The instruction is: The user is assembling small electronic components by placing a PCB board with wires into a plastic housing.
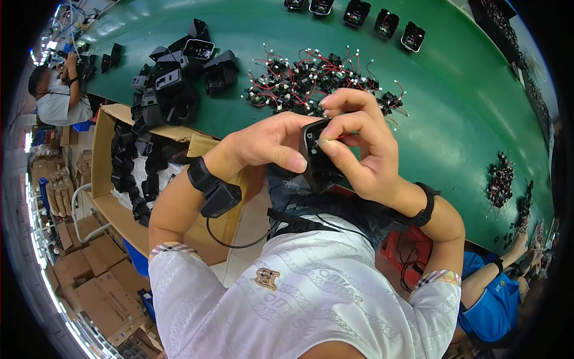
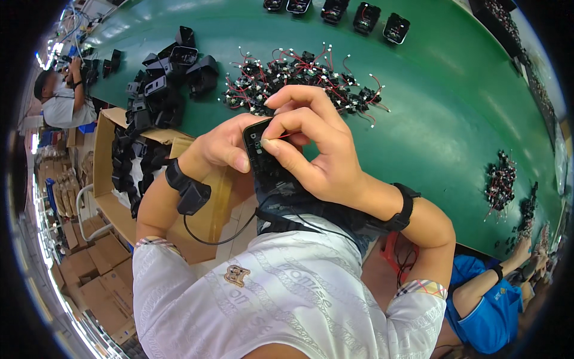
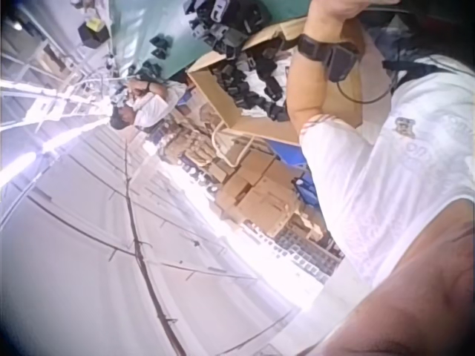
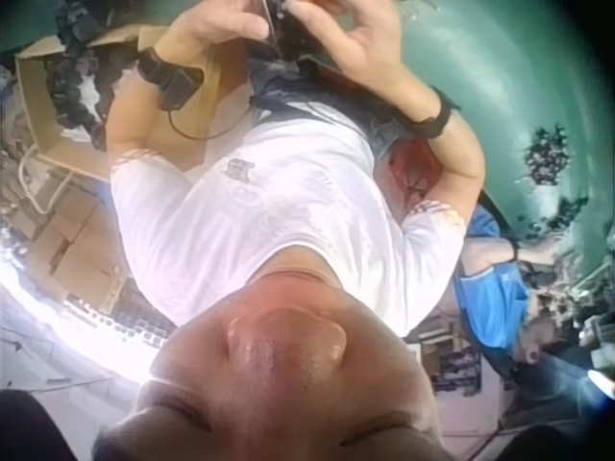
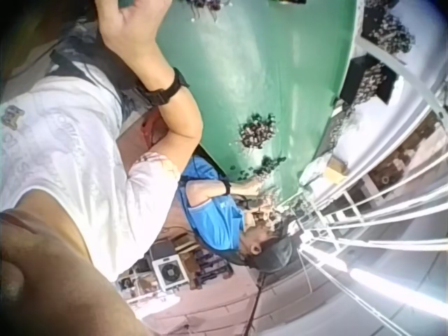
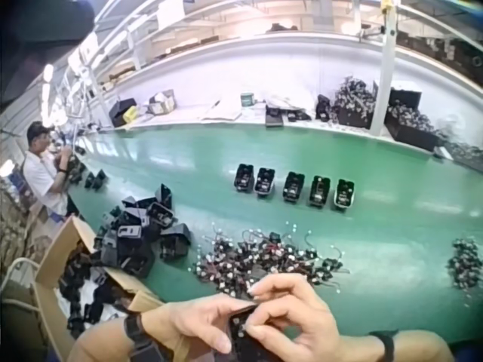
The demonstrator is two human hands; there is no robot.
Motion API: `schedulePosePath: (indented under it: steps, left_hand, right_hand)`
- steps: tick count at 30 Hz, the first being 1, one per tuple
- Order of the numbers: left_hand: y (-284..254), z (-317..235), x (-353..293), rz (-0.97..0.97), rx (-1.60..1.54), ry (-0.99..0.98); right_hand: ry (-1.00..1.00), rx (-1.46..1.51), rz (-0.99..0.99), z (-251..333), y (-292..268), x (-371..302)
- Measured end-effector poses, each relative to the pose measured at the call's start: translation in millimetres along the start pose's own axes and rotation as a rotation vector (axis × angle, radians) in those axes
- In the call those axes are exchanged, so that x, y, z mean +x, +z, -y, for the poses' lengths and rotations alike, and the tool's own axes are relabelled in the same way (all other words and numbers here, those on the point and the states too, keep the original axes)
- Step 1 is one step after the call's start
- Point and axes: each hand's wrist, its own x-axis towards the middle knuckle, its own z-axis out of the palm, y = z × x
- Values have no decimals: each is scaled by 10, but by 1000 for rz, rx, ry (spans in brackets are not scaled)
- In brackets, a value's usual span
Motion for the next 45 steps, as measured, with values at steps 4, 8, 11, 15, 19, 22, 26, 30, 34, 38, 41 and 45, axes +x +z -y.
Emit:
schedulePosePath:
  steps: [4,8,11,15,19,22,26,30,34,38,41,45]
  left_hand:
    - [-67,11,-45,-57,86,-22]
    - [-53,-26,-50,-72,72,-62]
    - [115,-82,31,-152,55,-7]
    - [44,-19,-21,-87,130,-205]
    - [154,-76,54,-287,303,-180]
    - [141,-91,60,-413,1051,128]
    - [343,-37,80,-500,1308,494]
    - [484,-81,40,-534,1452,521]
    - [435,-81,44,-574,1449,446]
    - [216,-112,-26,-700,1546,346]
    - [-264,-379,-119,-1039,1817,515]
    - [-800,-620,-486,-1246,2275,161]
  right_hand:
    - [-82,-439,58,137,-124,160]
    - [-267,-663,91,197,-160,204]
    - [-121,-580,105,194,-163,186]
    - [104,-266,191,253,-230,243]
    - [-67,-467,285,140,-284,235]
    - [-214,-615,177,107,-293,231]
    - [-584,-582,146,64,-328,251]
    - [-689,-504,160,61,-308,219]
    - [-683,-552,128,-27,-287,221]
    - [-473,-799,205,51,-323,250]
    - [-298,-793,14,-1,-651,397]
    - [126,-389,-373,-458,-1680,620]
